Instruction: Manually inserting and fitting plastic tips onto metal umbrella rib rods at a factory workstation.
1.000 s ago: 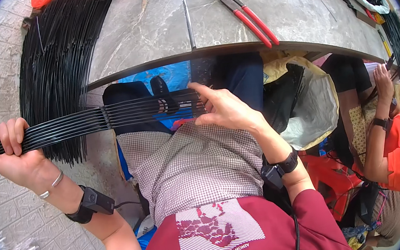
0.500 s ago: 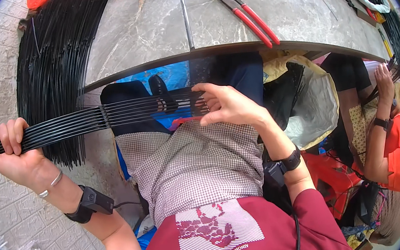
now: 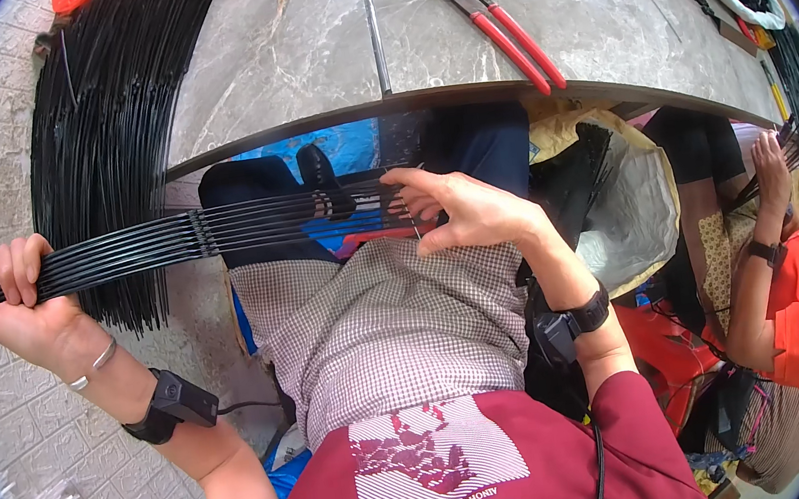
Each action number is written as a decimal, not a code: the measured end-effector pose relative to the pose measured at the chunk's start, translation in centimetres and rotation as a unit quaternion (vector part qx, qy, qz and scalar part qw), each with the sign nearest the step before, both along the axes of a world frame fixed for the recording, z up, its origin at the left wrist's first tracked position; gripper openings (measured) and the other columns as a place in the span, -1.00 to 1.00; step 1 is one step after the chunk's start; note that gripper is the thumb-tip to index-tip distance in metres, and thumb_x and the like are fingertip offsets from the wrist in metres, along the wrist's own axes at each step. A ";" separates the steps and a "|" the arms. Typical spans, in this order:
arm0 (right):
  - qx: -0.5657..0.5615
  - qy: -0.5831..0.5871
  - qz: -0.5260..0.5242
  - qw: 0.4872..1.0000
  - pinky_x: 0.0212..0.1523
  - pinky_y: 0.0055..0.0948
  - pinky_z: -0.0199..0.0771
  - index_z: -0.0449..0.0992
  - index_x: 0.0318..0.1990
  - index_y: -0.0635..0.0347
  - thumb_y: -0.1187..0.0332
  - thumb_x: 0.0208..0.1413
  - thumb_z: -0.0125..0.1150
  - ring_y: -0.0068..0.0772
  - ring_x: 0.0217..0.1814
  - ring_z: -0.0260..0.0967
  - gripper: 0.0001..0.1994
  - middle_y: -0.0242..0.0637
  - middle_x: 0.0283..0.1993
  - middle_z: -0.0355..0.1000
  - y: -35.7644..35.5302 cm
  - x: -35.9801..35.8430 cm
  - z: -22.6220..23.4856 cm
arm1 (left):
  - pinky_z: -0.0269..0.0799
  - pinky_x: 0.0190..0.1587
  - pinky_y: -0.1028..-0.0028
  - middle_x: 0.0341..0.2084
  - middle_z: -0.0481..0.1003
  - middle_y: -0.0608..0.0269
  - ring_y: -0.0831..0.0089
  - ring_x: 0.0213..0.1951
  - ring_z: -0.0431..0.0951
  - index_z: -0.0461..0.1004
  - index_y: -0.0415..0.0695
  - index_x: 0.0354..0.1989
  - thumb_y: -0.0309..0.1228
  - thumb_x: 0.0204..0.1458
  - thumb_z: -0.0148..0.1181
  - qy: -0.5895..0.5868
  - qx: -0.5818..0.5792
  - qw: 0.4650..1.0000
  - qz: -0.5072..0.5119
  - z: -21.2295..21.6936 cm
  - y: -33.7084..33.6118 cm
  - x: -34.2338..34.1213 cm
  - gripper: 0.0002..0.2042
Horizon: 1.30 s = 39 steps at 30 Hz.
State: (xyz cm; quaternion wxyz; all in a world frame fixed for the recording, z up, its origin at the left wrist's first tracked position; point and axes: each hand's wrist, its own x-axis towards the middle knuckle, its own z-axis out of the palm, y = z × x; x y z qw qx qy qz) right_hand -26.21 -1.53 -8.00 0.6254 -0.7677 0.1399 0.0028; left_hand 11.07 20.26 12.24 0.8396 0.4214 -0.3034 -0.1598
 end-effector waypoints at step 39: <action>0.244 -0.117 -0.088 0.959 -0.33 -0.49 0.35 0.49 -0.17 0.31 0.31 0.27 0.07 -0.66 -0.35 0.25 -0.79 -0.51 -0.37 0.42 3.2 4.9 -3.9 | 0.44 -0.39 0.53 -0.54 0.47 0.27 0.58 -0.47 0.49 -0.22 -0.15 0.44 -0.50 0.02 0.29 -0.196 0.280 0.940 0.011 -13.2 -17.6 -23.2 -0.11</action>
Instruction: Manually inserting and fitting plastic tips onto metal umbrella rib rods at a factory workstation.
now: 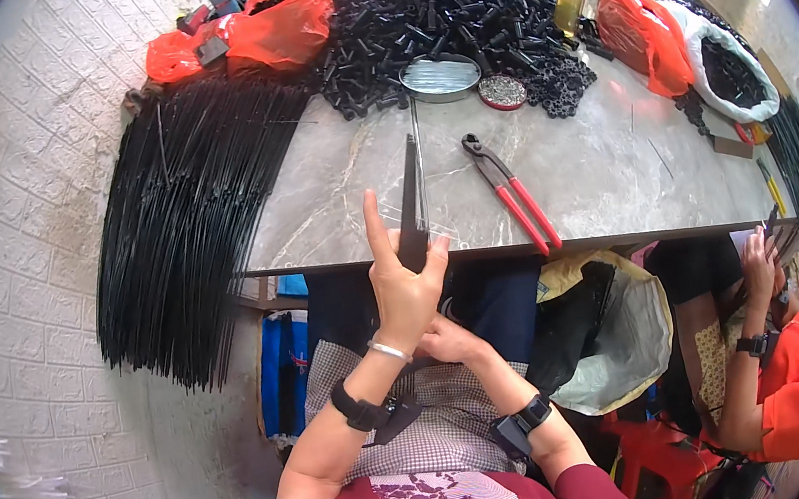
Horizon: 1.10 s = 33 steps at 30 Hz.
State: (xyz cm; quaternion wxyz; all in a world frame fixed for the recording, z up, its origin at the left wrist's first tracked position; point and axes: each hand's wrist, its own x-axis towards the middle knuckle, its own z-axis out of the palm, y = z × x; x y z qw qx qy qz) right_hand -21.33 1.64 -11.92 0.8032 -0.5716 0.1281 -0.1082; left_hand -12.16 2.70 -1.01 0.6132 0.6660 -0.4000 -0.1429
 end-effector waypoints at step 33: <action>-0.182 -0.105 -0.215 0.954 0.21 -0.35 0.31 0.07 0.31 0.52 0.38 0.31 -0.02 -0.25 0.25 0.32 -0.49 0.04 0.18 0.35 -3.4 5.5 20.1 | 0.35 -0.48 0.61 -0.54 0.44 0.32 0.59 -0.54 0.42 0.45 -0.23 -0.25 0.25 0.17 -0.12 0.380 -0.036 0.875 -0.298 -1.6 4.0 7.4 -0.36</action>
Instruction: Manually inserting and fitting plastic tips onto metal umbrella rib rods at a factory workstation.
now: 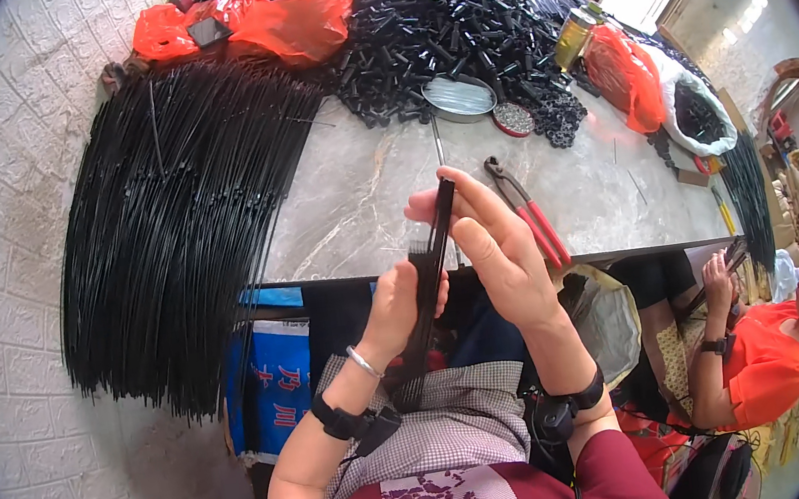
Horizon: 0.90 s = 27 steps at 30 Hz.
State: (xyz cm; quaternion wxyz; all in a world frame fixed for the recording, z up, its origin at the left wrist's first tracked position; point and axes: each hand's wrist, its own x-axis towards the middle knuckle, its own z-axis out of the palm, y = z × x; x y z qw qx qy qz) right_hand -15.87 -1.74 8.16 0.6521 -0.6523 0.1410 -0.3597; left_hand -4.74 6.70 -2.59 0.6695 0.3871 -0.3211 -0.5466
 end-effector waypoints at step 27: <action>-0.070 0.207 -0.096 0.971 -0.44 -0.60 0.32 0.59 -0.20 0.30 0.47 0.14 0.24 -0.66 -0.45 0.36 -0.88 -0.37 -0.48 0.44 -1.8 -2.6 -5.3 | 0.21 -0.57 0.62 -0.59 0.36 0.31 0.64 -0.58 0.30 0.40 -0.23 -0.26 -0.29 0.31 -0.06 0.042 0.027 0.999 0.001 0.6 0.8 0.9 -0.76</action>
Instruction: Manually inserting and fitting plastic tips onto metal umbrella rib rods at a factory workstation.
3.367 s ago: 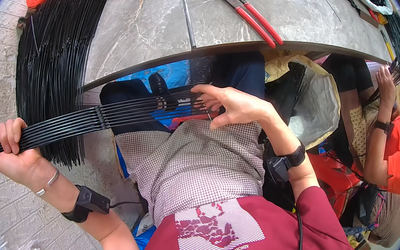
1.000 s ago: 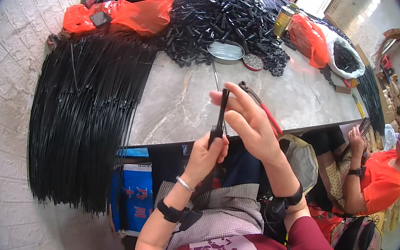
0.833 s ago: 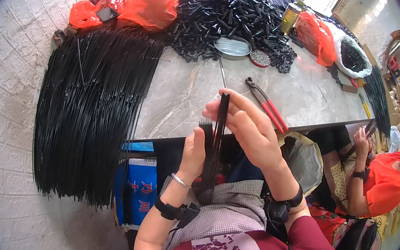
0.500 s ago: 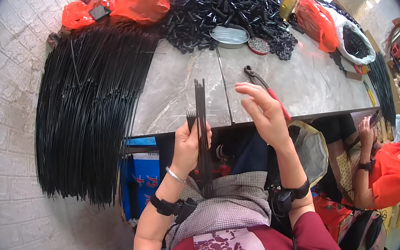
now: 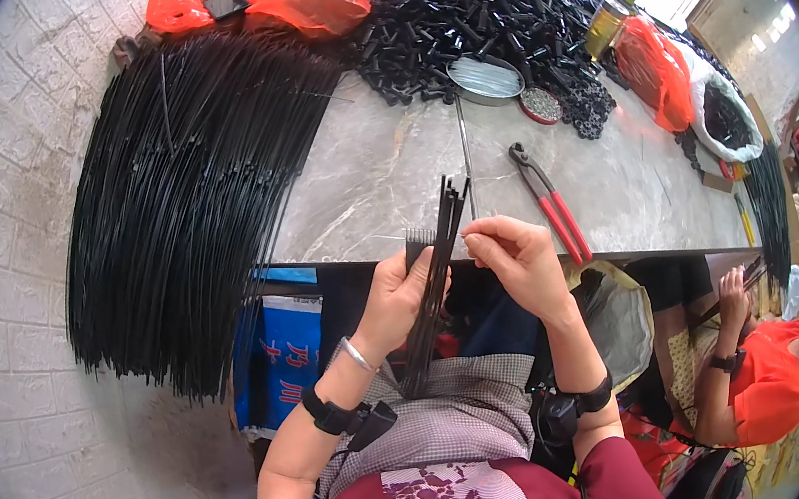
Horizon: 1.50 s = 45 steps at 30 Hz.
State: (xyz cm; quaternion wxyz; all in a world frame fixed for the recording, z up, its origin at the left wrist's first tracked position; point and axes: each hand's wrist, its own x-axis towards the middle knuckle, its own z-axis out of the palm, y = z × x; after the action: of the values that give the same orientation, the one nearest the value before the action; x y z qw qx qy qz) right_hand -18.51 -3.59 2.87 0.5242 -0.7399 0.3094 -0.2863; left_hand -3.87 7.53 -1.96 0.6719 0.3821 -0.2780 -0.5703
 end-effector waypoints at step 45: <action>0.099 -0.140 0.012 0.985 -0.29 -0.61 0.48 0.48 -0.19 0.41 0.51 0.25 0.09 -0.62 -0.32 0.45 -0.89 -0.32 -0.38 0.48 3.9 4.1 -0.3 | 0.47 -0.44 0.59 -0.47 0.53 0.17 0.51 -0.47 0.52 0.49 -0.22 -0.19 -0.23 0.27 0.04 0.030 -0.024 0.999 -0.006 0.2 2.4 1.9 -0.73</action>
State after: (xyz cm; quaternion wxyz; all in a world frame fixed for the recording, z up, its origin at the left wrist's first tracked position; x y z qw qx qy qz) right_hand -14.38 0.34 2.56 0.6365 -0.6407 0.2510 -0.3484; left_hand -2.01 9.88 -1.75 0.6855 0.3469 -0.2740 -0.5785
